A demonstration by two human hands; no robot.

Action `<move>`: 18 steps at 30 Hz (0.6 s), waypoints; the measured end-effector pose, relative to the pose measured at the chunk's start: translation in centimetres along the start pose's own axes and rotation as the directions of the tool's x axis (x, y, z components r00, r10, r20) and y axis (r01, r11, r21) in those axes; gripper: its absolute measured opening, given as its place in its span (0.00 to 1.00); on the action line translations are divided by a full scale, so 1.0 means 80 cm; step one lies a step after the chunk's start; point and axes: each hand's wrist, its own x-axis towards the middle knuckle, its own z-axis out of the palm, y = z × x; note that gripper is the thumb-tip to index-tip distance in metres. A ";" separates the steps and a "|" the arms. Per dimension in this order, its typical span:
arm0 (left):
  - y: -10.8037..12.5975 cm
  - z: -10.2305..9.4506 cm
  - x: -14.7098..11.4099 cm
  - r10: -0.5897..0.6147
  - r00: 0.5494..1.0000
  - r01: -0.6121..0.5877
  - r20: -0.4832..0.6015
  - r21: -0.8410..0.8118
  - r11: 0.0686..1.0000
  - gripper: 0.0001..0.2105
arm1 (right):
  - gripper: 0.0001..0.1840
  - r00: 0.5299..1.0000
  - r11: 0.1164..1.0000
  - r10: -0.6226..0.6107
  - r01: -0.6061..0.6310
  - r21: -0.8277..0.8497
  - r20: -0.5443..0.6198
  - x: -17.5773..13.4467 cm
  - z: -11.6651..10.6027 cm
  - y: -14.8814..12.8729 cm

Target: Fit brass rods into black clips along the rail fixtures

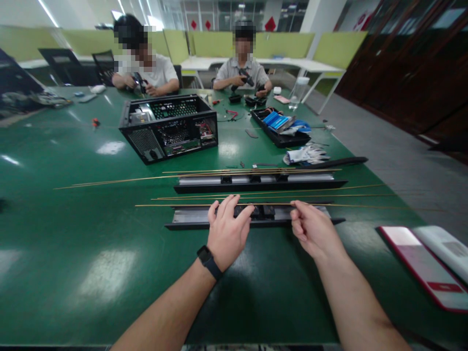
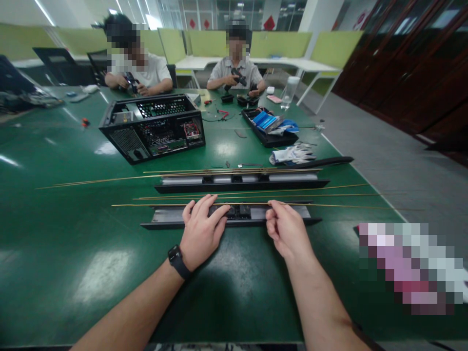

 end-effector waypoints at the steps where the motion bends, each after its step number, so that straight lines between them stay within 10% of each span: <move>1: 0.000 0.000 0.000 0.000 1.000 0.000 -0.002 0.000 1.000 0.14 | 0.10 1.000 1.000 -0.001 0.001 -0.003 0.002 0.000 0.000 0.000; 18: 0.001 -0.001 0.000 -0.007 1.000 0.007 0.002 0.011 1.000 0.15 | 0.10 1.000 1.000 -0.017 0.017 -0.026 -0.008 -0.003 0.003 0.000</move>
